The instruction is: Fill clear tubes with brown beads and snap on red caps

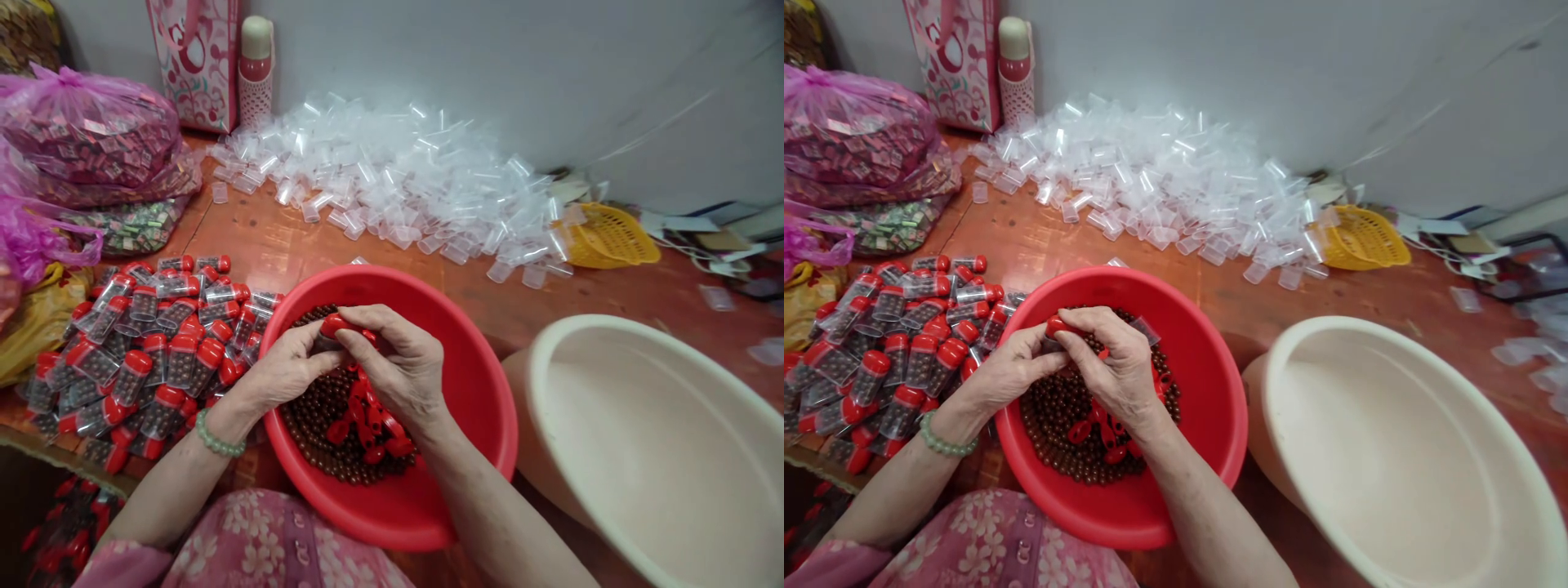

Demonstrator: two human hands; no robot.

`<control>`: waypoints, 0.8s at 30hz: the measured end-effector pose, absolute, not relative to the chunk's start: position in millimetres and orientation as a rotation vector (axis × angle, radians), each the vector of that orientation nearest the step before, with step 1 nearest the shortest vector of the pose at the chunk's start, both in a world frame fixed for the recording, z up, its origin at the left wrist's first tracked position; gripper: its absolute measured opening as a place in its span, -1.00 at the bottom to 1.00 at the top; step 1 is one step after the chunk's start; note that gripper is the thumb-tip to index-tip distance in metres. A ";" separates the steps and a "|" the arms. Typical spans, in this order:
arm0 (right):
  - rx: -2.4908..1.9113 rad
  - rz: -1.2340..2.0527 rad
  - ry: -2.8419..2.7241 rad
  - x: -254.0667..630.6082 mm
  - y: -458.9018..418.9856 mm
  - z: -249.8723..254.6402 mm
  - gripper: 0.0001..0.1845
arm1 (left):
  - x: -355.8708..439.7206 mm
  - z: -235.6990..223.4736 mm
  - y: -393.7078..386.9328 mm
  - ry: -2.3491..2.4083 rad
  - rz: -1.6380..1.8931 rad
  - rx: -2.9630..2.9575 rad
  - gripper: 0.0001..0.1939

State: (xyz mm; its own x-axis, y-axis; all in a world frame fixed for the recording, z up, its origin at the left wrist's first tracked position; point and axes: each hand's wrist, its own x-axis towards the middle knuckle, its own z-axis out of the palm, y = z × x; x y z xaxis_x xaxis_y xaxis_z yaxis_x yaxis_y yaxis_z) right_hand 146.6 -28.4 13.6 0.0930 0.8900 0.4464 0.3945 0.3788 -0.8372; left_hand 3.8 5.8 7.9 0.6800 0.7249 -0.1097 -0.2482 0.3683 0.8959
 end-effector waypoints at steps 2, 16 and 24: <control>-1.215 0.589 -1.499 147.7 -27.6 11.9 -0.81 | 3.6 6.9 6.0 0.551 0.655 1.008 -0.67; -1.289 0.455 -2.033 158.8 -25.5 11.7 -0.40 | 0.5 -0.7 9.5 0.559 0.590 0.827 -0.64; -1.348 0.004 -2.129 146.0 -25.0 0.1 -0.35 | 2.0 -1.9 12.2 0.513 0.611 0.695 -0.63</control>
State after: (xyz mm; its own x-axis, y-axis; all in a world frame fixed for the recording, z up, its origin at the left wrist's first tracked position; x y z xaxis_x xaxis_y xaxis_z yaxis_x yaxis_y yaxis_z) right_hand 146.0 -25.0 0.1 -0.2941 0.8204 0.4904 0.8187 0.4810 -0.3136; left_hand 2.0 12.2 -1.9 0.7101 0.6656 -0.2295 -0.3411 0.6105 0.7148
